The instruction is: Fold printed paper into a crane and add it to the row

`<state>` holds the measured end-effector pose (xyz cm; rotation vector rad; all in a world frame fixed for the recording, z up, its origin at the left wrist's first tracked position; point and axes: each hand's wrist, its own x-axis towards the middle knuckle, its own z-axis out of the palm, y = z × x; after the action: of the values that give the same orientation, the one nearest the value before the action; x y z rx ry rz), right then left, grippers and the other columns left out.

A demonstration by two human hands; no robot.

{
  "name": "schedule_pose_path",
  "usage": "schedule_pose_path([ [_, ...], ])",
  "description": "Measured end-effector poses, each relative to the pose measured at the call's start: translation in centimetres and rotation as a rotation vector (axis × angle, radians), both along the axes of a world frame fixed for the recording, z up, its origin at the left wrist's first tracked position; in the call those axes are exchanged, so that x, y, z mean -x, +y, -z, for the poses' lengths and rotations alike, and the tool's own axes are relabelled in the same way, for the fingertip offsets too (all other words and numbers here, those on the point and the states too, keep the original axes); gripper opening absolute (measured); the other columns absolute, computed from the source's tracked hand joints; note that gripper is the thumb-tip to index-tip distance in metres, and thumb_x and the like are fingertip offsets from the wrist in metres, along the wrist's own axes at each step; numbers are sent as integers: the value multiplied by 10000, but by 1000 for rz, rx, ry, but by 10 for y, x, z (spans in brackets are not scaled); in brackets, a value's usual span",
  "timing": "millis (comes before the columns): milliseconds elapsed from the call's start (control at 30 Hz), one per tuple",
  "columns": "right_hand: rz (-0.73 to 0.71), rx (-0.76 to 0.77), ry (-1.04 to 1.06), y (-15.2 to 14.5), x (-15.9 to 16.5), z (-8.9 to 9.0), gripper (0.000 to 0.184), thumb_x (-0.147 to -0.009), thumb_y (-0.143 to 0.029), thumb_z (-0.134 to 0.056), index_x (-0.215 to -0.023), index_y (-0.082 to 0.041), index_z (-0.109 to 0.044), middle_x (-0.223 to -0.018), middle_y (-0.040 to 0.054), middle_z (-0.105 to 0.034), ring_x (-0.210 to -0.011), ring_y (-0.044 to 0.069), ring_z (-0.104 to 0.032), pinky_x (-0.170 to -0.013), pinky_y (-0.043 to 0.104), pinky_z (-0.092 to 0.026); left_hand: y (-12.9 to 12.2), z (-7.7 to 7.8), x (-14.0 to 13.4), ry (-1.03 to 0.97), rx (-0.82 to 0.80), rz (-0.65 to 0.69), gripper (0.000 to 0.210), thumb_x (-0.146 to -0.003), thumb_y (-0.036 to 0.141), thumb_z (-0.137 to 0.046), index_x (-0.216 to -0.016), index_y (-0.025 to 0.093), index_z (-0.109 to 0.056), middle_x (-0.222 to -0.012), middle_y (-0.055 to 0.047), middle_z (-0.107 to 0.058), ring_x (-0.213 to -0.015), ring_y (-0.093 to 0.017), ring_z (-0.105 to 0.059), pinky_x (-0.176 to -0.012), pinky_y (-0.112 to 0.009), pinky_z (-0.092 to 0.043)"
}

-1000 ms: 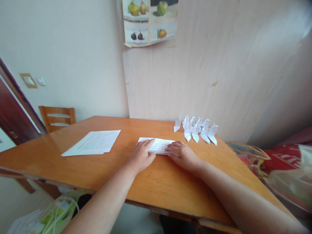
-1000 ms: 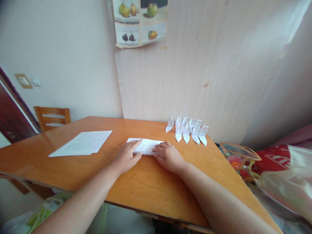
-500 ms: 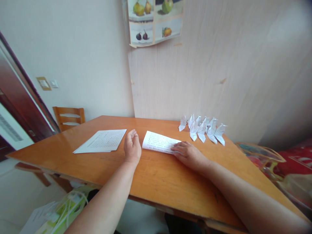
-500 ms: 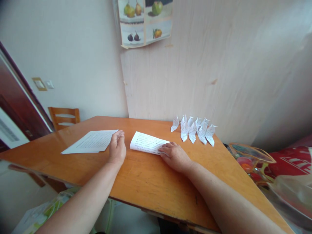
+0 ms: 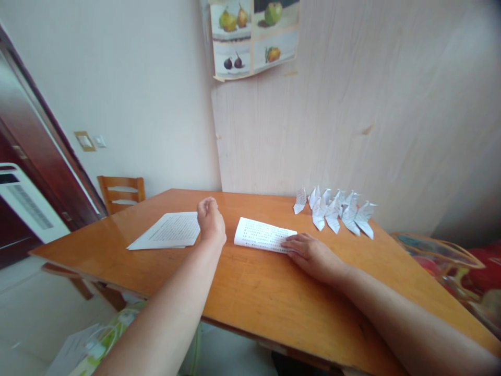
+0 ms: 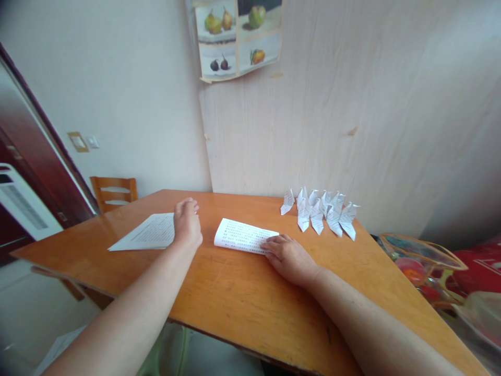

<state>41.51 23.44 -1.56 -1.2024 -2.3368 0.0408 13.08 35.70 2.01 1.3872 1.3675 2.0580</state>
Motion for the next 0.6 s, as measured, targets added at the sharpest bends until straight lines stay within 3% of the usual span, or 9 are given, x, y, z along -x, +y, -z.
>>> schedule_pose_path([
  [100,5,7,6,0,0,1,354,-924,-217,-538,-1242,-245,-690,-1223,99,-690,-1142,271,-607,-1006,456,-492,-7,-8,-14,209,-73,126,256,-953,405,-486,-1040,200,-611,-1033,-78,-688,-999,-210,-650,-937,-390,-507],
  [233,5,19,2,1,-1,2,373,-923,-217,-540,-1269,-252,-675,-1224,97,-688,-1132,268,-612,-1002,449,-496,-23,-6,-28,498,-155,296,187,-927,347,-560,-999,209,-665,-1030,-71,-716,-1020,-222,-660,-968,-385,-501],
  [400,23,28,7,-2,0,-1,385,-918,-217,-555,-1284,-255,-666,-1230,95,-686,-1134,269,-610,-1000,439,-498,-33,5,-24,664,-196,365,214,-958,299,-507,-1080,212,-660,-1062,-84,-713,-1063,-234,-653,-996,-409,-494],
  [600,49,42,-39,-5,1,-3,411,-914,-197,-553,-1311,-254,-645,-1257,88,-672,-1135,265,-607,-1003,429,-497,-39,6,-17,1063,-204,542,305,-966,290,-509,-1228,219,-649,-1236,-83,-696,-1175,-231,-629,-1042,-419,-494],
])
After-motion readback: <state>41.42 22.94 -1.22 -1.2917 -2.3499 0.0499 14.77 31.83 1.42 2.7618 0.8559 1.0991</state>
